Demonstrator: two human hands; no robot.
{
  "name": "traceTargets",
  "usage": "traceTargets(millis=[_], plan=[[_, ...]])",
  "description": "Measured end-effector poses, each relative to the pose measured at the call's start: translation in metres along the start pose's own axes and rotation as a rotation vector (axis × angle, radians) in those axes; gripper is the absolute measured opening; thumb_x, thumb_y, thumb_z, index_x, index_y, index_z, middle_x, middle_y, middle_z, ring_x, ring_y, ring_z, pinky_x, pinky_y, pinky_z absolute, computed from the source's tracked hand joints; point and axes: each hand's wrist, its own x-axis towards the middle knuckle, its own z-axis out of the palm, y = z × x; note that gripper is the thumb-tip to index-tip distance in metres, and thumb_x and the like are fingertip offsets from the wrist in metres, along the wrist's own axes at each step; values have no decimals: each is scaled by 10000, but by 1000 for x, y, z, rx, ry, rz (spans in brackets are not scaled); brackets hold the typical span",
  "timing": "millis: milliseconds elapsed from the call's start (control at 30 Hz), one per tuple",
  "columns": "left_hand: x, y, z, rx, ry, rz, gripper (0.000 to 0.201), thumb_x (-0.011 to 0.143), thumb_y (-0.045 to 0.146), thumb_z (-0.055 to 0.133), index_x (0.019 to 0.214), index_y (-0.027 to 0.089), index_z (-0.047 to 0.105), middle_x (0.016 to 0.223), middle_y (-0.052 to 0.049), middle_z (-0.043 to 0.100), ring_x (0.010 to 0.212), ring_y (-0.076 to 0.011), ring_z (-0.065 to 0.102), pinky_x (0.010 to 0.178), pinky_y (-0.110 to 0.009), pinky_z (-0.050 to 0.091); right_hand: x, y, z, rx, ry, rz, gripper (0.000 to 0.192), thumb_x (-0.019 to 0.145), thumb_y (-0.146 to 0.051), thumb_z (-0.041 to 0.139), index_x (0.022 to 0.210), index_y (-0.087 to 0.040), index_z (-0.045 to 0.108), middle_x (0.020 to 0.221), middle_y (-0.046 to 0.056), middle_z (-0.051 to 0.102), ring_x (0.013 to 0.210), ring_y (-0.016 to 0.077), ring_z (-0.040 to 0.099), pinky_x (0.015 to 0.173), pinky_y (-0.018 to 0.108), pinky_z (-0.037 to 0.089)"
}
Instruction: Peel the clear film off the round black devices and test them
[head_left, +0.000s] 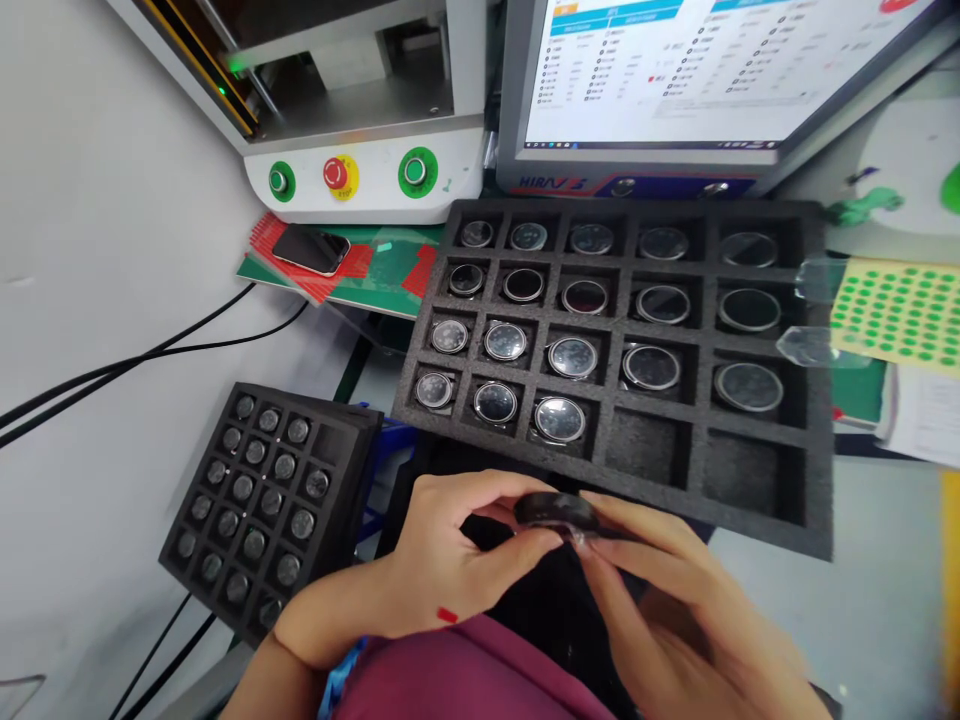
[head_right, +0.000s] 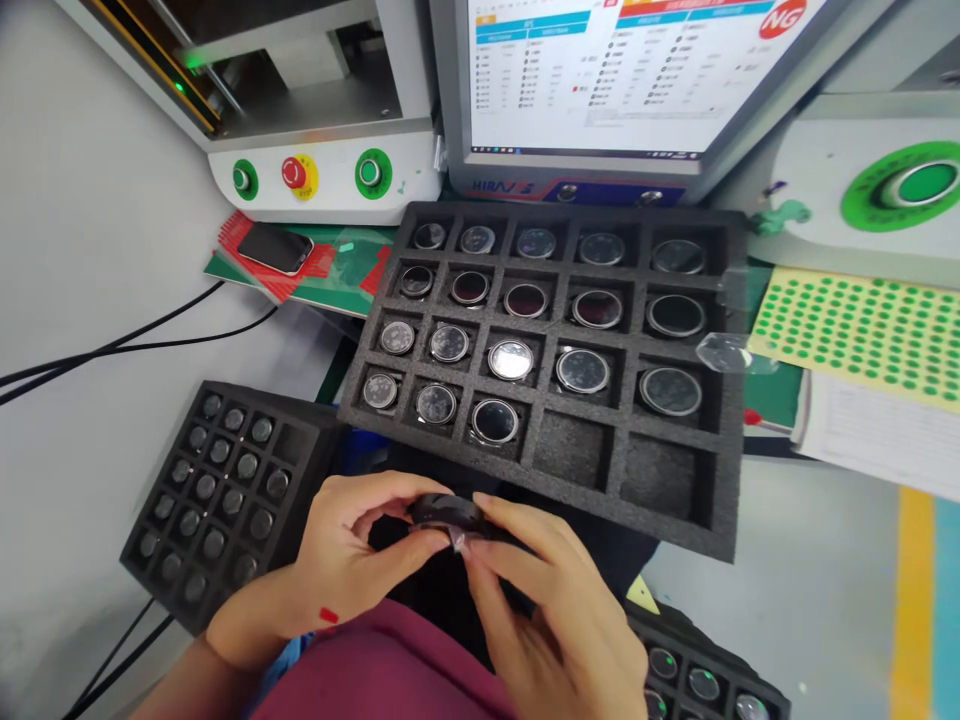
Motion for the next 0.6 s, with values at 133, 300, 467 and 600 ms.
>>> traceTargets(millis=[133,300,467,600], plan=[[0,0,3,-3,32,-4,171,801,182,715,968,149,709,806,-36,755,700,-139,717,676,-203,607,5,-4,-9,-282,10,-279,208,798,-27,671,913,-198,646,1030,56,644,934,171,643,742,284,575],[-2,-4,7,-140,93,-93,160,843,193,677,996,172,633,819,-27,747,731,-158,738,670,-213,610,-8,1,-12,-417,-43,-381,296,798,-91,690,1025,-281,682,1060,19,646,993,207,634,778,327,592],[-6,-6,9,-112,117,-72,156,870,195,656,1010,185,589,823,-23,734,740,-159,738,669,-212,590,1,5,-18,-385,-88,-391,225,812,-147,694,1014,-215,619,1039,57,625,941,176,628,723,286,573],[-6,-2,10,50,97,82,164,875,152,632,1035,172,608,926,-58,747,805,-157,730,719,-223,582,22,-6,-15,-396,7,-305,158,863,-198,657,1001,-212,581,1017,82,609,912,181,621,702,309,545]])
